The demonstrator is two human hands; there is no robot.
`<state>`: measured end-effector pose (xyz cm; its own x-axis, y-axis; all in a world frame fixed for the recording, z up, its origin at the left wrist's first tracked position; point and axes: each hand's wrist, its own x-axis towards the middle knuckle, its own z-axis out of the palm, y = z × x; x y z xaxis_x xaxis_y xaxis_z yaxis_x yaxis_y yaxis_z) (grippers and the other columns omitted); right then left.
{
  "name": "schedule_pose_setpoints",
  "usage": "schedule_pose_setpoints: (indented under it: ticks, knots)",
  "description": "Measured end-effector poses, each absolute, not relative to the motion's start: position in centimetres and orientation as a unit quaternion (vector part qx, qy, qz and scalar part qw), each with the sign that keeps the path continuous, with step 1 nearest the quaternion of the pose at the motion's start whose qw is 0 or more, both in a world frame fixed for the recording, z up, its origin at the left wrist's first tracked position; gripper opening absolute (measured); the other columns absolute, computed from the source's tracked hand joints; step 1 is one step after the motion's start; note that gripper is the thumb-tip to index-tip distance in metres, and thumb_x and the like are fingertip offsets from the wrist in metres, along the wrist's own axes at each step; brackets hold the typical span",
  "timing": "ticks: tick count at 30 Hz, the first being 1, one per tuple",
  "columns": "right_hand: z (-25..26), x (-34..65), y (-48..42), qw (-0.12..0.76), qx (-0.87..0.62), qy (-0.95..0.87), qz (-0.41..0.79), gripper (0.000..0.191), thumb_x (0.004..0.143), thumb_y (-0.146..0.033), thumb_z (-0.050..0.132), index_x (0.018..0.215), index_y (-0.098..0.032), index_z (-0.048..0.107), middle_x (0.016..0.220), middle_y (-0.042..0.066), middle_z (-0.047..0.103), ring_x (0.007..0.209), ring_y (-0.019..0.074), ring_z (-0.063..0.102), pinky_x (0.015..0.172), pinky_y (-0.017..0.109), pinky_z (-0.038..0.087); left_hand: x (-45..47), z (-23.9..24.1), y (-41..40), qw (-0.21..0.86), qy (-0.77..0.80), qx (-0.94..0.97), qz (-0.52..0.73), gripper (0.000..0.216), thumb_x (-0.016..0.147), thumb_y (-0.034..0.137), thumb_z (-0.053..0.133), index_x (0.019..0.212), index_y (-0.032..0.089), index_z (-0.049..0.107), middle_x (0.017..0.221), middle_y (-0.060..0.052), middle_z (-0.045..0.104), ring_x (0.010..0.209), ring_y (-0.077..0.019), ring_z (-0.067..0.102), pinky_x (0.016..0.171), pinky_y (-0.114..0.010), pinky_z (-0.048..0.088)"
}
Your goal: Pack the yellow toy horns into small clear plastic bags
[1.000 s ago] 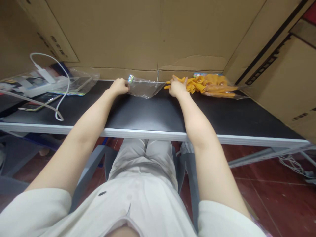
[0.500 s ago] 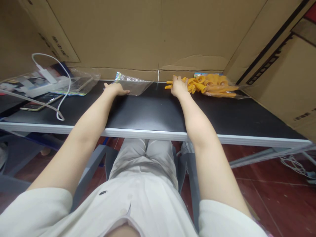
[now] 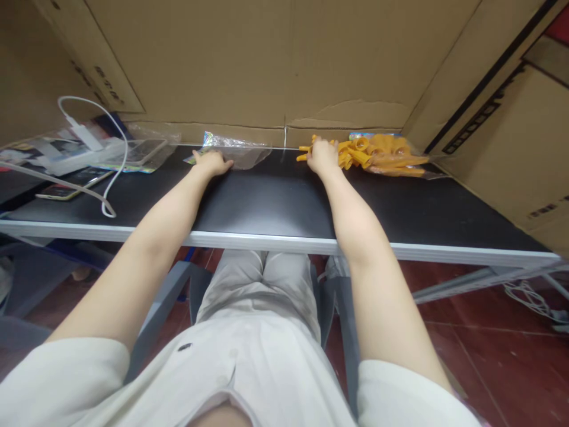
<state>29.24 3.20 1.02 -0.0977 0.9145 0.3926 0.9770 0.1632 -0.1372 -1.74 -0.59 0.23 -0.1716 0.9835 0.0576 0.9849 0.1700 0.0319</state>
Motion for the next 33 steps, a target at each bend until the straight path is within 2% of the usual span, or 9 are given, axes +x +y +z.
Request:
schedule_pose_setpoints:
  ticks: [4,6,10,14,17,20,26,29,33]
  knots:
    - [1.0,29.5,3.9,0.276,-0.614,-0.737,-0.063,0.031,0.106,-0.035,0.051,0.125,-0.010,0.053,0.125,0.029,0.065,0.125,0.0427,0.062,0.116,0.069,0.036,-2.1,-0.1,0.0,-0.009,-0.757,-0.652,-0.032,0.064,0.105,0.046,0.038,0.155,0.010,0.056,0.165,-0.023,0.052,0.150,-0.0383,0.052,0.124,-0.049,0.042]
    - [1.0,29.6,4.0,0.287,-0.613,-0.732,-0.075,0.038,0.106,-0.040,0.052,0.130,-0.011,0.053,0.131,0.029,0.062,0.127,0.0445,0.060,0.111,0.068,0.042,-2.4,-0.5,0.5,-0.007,-0.758,-0.651,-0.046,0.063,0.104,0.045,0.042,0.154,0.012,0.058,0.164,-0.022,0.053,0.148,-0.0382,0.055,0.120,-0.045,0.046]
    - [1.1,29.7,3.9,0.294,-0.595,-0.739,-0.116,0.047,0.106,-0.044,0.052,0.145,-0.017,0.049,0.143,0.025,0.056,0.133,0.0444,0.057,0.109,0.064,0.048,-2.6,-0.7,0.8,-0.008,-0.756,-0.652,-0.052,0.060,0.104,0.045,0.044,0.151,0.012,0.061,0.163,-0.023,0.054,0.146,-0.0399,0.057,0.120,-0.048,0.047]
    - [1.2,29.2,3.7,0.310,-0.554,-0.767,-0.093,0.047,0.105,-0.033,0.051,0.151,-0.021,0.050,0.148,0.021,0.055,0.132,0.0387,0.060,0.112,0.059,0.049,-2.4,-0.2,0.3,-0.015,-0.748,-0.662,-0.032,0.060,0.106,0.042,0.039,0.151,0.011,0.062,0.164,-0.023,0.053,0.149,-0.0401,0.055,0.122,-0.049,0.046]
    - [1.1,28.0,3.4,0.323,-0.518,-0.791,-0.038,0.051,0.100,-0.027,0.057,0.150,-0.020,0.054,0.140,0.018,0.063,0.122,0.0334,0.066,0.112,0.053,0.051,-2.3,0.1,0.0,-0.018,-0.748,-0.663,-0.026,0.061,0.107,0.041,0.038,0.153,0.009,0.061,0.163,-0.023,0.054,0.149,-0.0406,0.055,0.121,-0.050,0.047]
    - [0.7,26.6,3.1,0.317,-0.496,-0.808,0.027,0.055,0.097,-0.029,0.063,0.151,-0.020,0.055,0.126,0.014,0.070,0.111,0.0301,0.070,0.107,0.050,0.055,-2.2,0.2,-0.1,-0.019,-0.749,-0.662,-0.027,0.060,0.107,0.040,0.038,0.153,0.009,0.061,0.162,-0.024,0.055,0.149,-0.0407,0.055,0.120,-0.051,0.048]
    - [0.1,25.9,2.7,0.211,-0.493,-0.837,0.110,0.050,0.087,-0.021,0.074,0.136,-0.018,0.067,0.117,0.010,0.075,0.100,0.0250,0.072,0.097,0.040,0.059,-2.1,0.1,0.1,-0.022,-0.756,-0.654,-0.025,0.061,0.107,0.041,0.039,0.156,0.010,0.058,0.164,-0.022,0.054,0.150,-0.0397,0.053,0.121,-0.051,0.047]
    - [0.2,26.4,2.6,0.161,-0.500,-0.847,0.084,0.051,0.086,-0.015,0.071,0.137,-0.015,0.069,0.121,0.012,0.076,0.107,0.0275,0.072,0.102,0.040,0.057,-2.0,0.1,0.1,-0.024,-0.763,-0.646,-0.026,0.060,0.107,0.043,0.040,0.156,0.013,0.058,0.163,-0.021,0.055,0.151,-0.0380,0.053,0.122,-0.049,0.046]
    - [0.6,26.9,2.4,0.131,-0.503,-0.853,0.051,0.055,0.088,-0.012,0.068,0.143,-0.015,0.068,0.133,0.014,0.074,0.122,0.0295,0.070,0.111,0.041,0.054,-1.9,0.1,0.2,-0.028,-0.771,-0.636,-0.023,0.060,0.108,0.042,0.039,0.157,0.011,0.056,0.164,-0.023,0.053,0.152,-0.0395,0.051,0.125,-0.054,0.041]
